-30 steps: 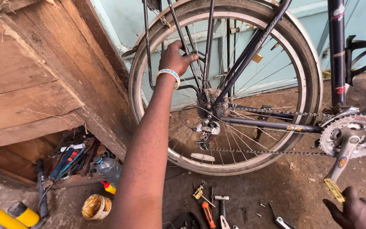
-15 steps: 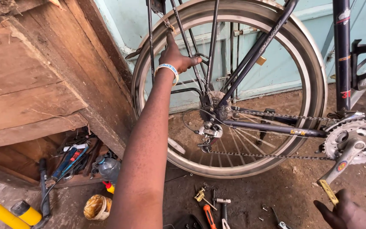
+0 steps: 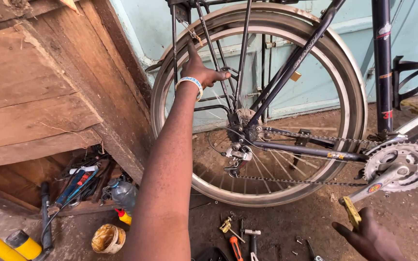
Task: The person works on the rear wheel and derailleur of a bicycle, using a rag to wipe the chain and gears. They then use a wrench to tighten a bolt on the derailleur and test the wheel's rotation by hand.
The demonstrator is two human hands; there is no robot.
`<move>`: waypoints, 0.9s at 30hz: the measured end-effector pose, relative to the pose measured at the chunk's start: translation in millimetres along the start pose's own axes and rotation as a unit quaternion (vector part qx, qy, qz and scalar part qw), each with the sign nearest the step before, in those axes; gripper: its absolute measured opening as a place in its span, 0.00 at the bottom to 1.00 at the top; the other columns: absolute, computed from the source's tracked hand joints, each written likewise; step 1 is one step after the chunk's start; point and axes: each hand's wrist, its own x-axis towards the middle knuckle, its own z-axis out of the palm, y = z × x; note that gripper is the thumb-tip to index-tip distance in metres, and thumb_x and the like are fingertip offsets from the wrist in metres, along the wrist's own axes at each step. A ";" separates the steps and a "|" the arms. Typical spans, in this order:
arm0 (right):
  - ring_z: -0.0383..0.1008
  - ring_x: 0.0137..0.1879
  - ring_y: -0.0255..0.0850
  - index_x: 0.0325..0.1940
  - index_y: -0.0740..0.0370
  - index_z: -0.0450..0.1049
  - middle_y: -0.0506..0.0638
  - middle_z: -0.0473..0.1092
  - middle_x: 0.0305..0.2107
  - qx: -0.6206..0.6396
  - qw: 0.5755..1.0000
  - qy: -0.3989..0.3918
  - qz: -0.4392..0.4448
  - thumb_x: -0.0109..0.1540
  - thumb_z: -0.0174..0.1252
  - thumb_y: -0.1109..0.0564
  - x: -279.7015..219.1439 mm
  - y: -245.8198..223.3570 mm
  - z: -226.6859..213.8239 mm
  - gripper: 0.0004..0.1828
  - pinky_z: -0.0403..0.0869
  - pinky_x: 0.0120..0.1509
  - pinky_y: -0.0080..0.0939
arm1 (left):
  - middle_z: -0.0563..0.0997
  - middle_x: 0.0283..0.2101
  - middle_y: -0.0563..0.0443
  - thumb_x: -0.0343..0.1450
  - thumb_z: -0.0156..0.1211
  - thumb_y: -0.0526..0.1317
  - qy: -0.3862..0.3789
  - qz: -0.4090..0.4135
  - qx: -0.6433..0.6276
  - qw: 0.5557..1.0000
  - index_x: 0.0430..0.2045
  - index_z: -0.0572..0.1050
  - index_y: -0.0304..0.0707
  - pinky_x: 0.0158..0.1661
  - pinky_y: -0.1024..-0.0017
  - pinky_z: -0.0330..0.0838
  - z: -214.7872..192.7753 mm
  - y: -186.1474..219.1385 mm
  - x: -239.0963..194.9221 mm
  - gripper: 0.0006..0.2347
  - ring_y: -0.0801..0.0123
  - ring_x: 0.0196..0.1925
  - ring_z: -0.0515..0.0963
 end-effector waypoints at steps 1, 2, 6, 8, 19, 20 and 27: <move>0.86 0.41 0.52 0.47 0.57 0.58 0.59 0.84 0.37 0.000 1.000 0.000 -0.001 0.56 0.59 0.24 -8.6 -10.0 -10.6 0.38 0.80 0.52 0.53 | 0.53 0.74 0.30 0.57 0.84 0.40 0.001 0.000 0.001 1.000 0.73 0.25 0.64 0.25 0.72 0.79 1.0 0.4 2.5 0.63 0.69 0.28 0.77; 0.81 0.54 0.60 0.57 0.60 0.55 0.65 0.75 0.51 0.070 0.997 -0.028 0.009 0.56 0.61 0.29 -17.3 -20.2 -21.3 0.42 0.78 0.62 0.62 | 0.51 0.76 0.33 0.58 0.83 0.41 -0.009 -0.004 0.009 1.000 0.73 0.24 0.62 0.25 0.73 0.77 1.8 0.7 5.2 0.63 0.72 0.24 0.75; 0.78 0.64 0.62 0.63 0.60 0.58 0.66 0.70 0.63 0.136 0.990 -0.042 0.010 0.56 0.67 0.35 -21.8 -32.5 -35.0 0.43 0.77 0.69 0.66 | 0.46 0.78 0.38 0.59 0.83 0.43 -0.021 -0.025 0.036 0.999 0.73 0.25 0.57 0.30 0.73 0.80 0.2 11.3 1.9 0.62 0.74 0.25 0.78; 0.79 0.58 0.59 0.63 0.60 0.59 0.64 0.74 0.57 0.119 0.992 -0.038 0.011 0.56 0.64 0.32 -20.0 -38.4 -37.5 0.43 0.77 0.62 0.61 | 0.50 0.77 0.40 0.60 0.82 0.44 -0.018 -0.030 0.044 0.998 0.74 0.26 0.57 0.29 0.74 0.78 2.6 14.6 3.7 0.61 0.76 0.22 0.75; 0.77 0.43 0.53 0.60 0.61 0.68 0.62 0.80 0.41 0.226 0.973 0.010 0.031 0.56 0.69 0.40 -16.1 -75.2 -69.0 0.35 0.72 0.49 0.50 | 0.55 0.76 0.40 0.59 0.81 0.51 -0.007 -0.034 0.103 0.994 0.74 0.25 0.58 0.49 0.68 0.77 18.1 20.5 42.1 0.62 0.71 0.29 0.80; 0.77 0.51 0.57 0.64 0.62 0.66 0.64 0.77 0.50 0.236 0.971 0.011 0.027 0.56 0.68 0.40 -17.3 -79.6 -73.6 0.39 0.73 0.57 0.55 | 0.64 0.69 0.43 0.58 0.80 0.55 -0.015 -0.033 0.138 0.990 0.74 0.25 0.54 0.46 0.67 0.77 17.9 22.2 43.4 0.63 0.71 0.27 0.80; 0.68 0.38 0.57 0.64 0.69 0.65 0.72 0.74 0.45 0.433 0.901 -0.023 0.010 0.60 0.67 0.58 -19.7 -99.3 -81.7 0.30 0.68 0.38 0.54 | 0.60 0.74 0.42 0.55 0.82 0.51 -0.063 -0.031 0.071 0.995 0.73 0.22 0.54 0.26 0.73 0.75 20.1 6.5 68.7 0.66 0.73 0.26 0.79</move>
